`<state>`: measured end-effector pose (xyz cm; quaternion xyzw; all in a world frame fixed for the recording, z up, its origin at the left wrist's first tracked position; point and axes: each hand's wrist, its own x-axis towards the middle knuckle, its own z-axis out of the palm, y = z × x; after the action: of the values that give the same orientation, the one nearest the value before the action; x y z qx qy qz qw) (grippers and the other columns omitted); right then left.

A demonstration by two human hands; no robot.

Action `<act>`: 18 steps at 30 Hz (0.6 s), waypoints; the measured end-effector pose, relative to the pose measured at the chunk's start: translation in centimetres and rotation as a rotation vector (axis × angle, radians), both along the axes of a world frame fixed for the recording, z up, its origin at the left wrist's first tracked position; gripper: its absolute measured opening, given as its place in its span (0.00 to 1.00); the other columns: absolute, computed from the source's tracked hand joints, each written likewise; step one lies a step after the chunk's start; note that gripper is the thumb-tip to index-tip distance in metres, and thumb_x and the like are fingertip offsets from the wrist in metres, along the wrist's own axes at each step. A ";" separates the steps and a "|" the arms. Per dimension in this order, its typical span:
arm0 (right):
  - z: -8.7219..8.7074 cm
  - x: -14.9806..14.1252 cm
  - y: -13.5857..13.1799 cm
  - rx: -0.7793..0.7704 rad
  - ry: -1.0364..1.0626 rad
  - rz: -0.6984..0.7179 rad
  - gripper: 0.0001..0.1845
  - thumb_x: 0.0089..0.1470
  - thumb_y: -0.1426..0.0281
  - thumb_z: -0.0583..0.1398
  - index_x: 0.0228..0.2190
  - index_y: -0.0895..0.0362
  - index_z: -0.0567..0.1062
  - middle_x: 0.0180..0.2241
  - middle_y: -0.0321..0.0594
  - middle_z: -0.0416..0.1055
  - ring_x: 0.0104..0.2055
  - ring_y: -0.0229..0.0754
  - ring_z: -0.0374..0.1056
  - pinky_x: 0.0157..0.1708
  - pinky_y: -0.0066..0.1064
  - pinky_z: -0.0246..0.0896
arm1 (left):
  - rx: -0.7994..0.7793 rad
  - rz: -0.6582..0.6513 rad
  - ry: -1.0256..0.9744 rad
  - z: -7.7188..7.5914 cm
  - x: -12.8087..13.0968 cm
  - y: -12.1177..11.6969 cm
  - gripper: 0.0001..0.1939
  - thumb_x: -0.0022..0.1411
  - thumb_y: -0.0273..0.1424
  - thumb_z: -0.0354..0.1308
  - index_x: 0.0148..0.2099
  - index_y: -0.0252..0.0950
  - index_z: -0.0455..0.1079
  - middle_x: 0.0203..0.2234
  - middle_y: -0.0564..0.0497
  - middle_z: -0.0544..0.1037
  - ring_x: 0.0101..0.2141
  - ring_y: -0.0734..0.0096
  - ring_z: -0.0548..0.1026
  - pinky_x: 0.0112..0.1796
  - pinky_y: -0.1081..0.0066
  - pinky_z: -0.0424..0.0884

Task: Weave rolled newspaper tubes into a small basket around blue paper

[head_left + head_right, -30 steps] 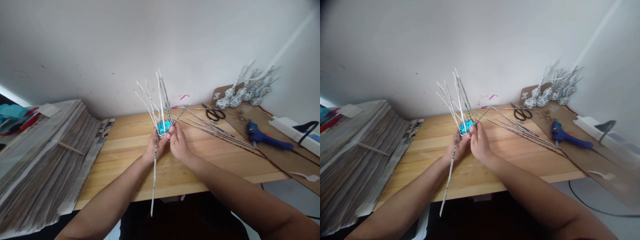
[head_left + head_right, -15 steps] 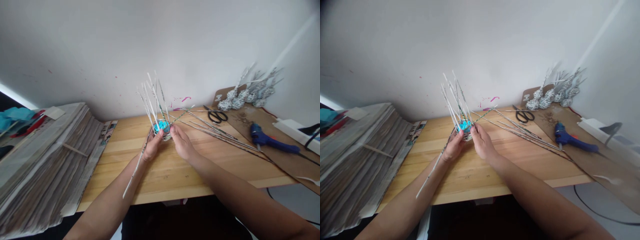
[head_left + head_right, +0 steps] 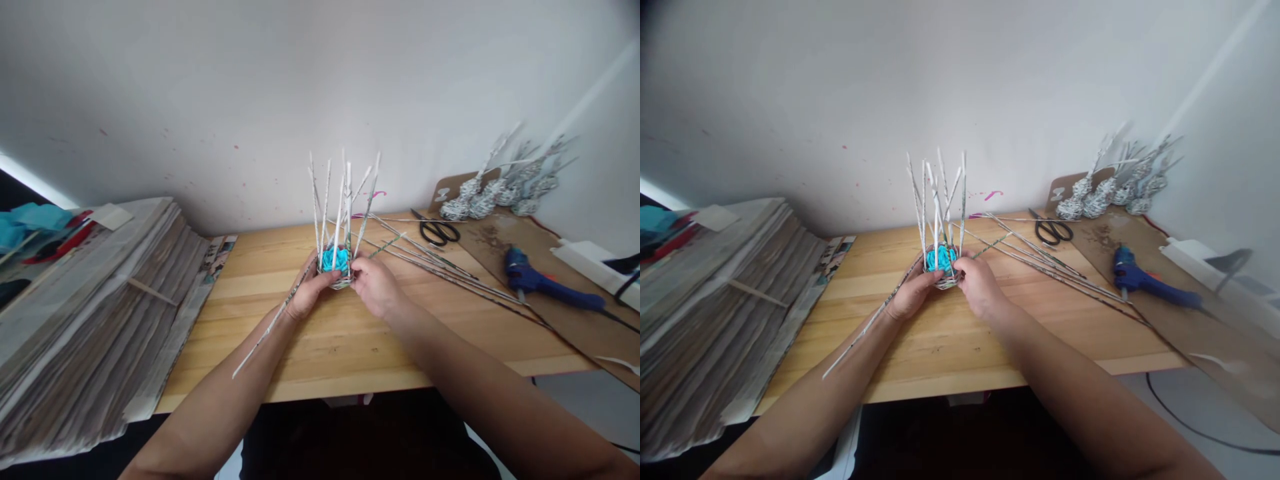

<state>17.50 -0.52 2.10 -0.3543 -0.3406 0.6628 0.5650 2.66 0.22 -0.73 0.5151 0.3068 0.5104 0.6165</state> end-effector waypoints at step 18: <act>-0.7 -0.2 0.3 0.004 -0.018 0.012 0.18 0.33 0.74 0.61 0.33 0.54 0.76 0.26 0.32 0.75 0.32 0.44 0.70 0.36 0.37 0.65 | 0.048 0.007 0.153 0.2 0.1 -0.1 0.29 0.52 0.31 0.69 0.57 0.37 0.71 0.48 0.46 0.80 0.49 0.56 0.76 0.54 0.58 0.70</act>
<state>17.27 -0.21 1.40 -0.3569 -0.3489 0.6623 0.5587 2.80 0.14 -0.52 0.5660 0.3424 0.4788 0.5772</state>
